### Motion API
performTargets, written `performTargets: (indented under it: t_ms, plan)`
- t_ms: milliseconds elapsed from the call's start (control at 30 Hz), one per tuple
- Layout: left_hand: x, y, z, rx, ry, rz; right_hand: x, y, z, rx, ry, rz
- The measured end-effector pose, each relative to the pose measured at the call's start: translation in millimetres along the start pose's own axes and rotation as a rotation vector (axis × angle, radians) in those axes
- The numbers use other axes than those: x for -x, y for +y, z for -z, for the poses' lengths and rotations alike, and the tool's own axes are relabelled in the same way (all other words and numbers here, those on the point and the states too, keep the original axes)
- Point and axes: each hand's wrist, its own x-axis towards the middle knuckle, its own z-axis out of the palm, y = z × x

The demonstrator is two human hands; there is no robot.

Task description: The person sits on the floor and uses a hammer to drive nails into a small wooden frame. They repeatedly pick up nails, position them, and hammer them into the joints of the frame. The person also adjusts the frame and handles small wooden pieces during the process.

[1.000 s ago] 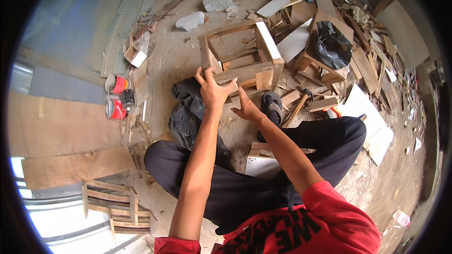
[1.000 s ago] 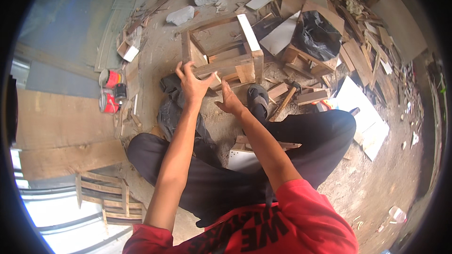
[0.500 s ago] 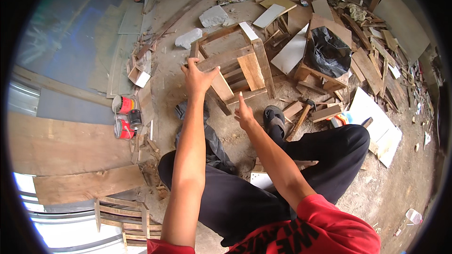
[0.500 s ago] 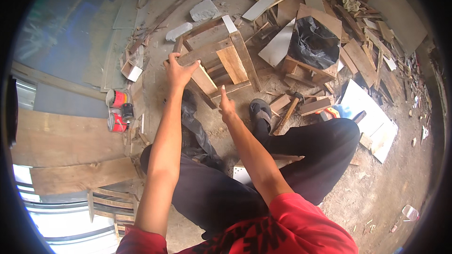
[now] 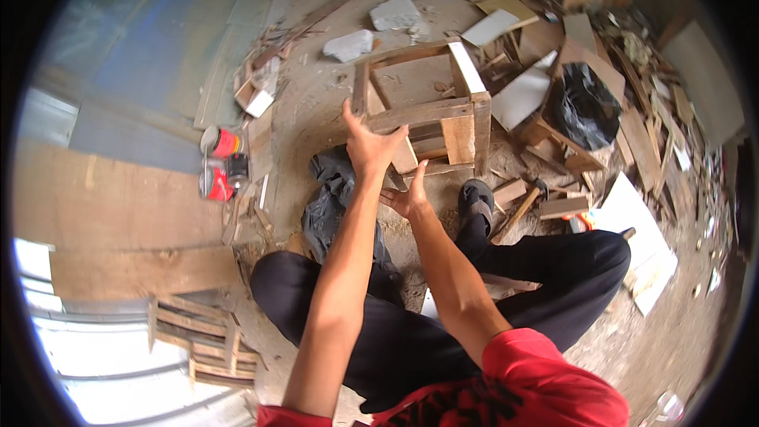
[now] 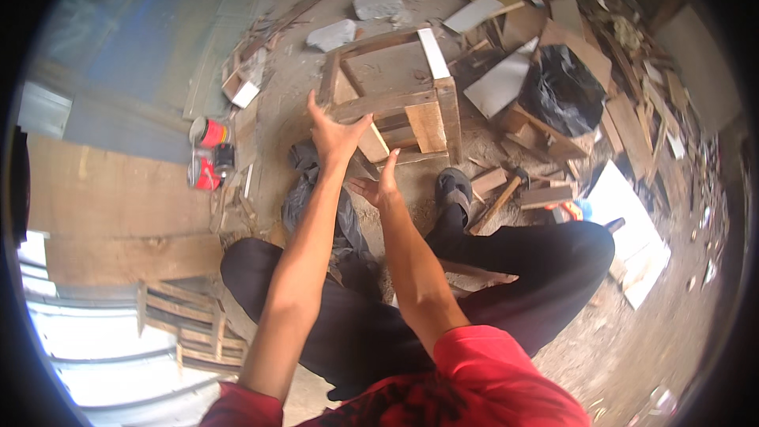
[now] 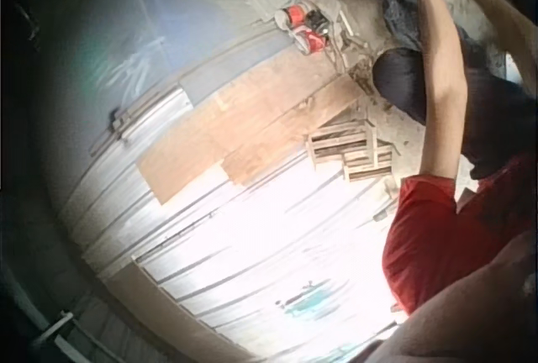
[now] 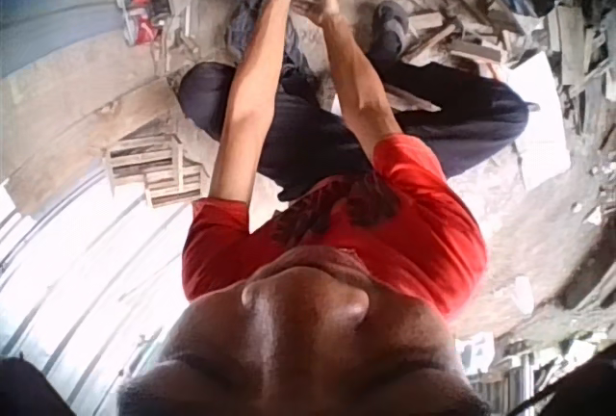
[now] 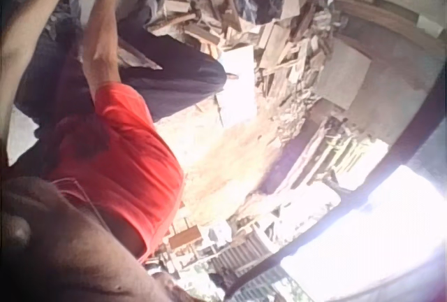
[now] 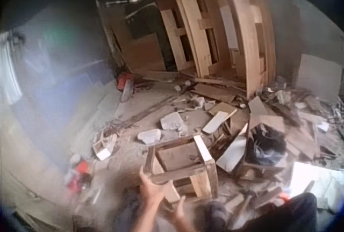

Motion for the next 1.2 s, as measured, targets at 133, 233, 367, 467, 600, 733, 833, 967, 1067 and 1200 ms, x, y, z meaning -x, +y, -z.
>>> performTargets:
  t_ms: [133,233,367,467,600,733,833,967,1067,1200]
  plan:
    - [-17.8,-10.2,27.0,-0.084,0.124,0.041,15.1,45.1,-56.4,-0.090,0.097,0.190]
    - [-15.5,-20.1,32.8,-0.013,0.245,0.090,23.4,38.5,-77.5,0.019,0.102,0.389]
    - [-11.6,-57.6,40.3,0.236,0.419,0.221,47.6,-3.0,-79.0,0.278,0.119,0.473]
    - [24.2,-40.1,21.4,0.732,0.410,0.662,80.5,-41.7,-114.5,0.454,0.702,0.640]
    - [47.8,-61.0,-13.3,1.182,0.196,0.861,108.6,-89.0,-131.3,0.849,0.894,0.831]
    - [73.2,-43.4,-49.1,1.162,0.275,1.017,151.7,-112.1,-134.0,0.836,1.080,0.695]
    - [79.0,-40.5,-65.6,1.178,0.194,1.031,169.0,-99.6,-130.8,0.790,1.158,0.853]
    - [96.8,-37.9,-75.8,1.319,0.012,0.972,178.4,-114.2,-111.9,0.886,1.199,1.035]
    - [114.2,-16.6,-92.4,1.313,-0.042,0.983,174.7,-160.2,-76.5,0.969,1.153,1.210]
    - [108.1,-35.0,-92.5,1.392,0.020,0.910,172.3,-125.3,-111.2,0.903,0.921,1.343]
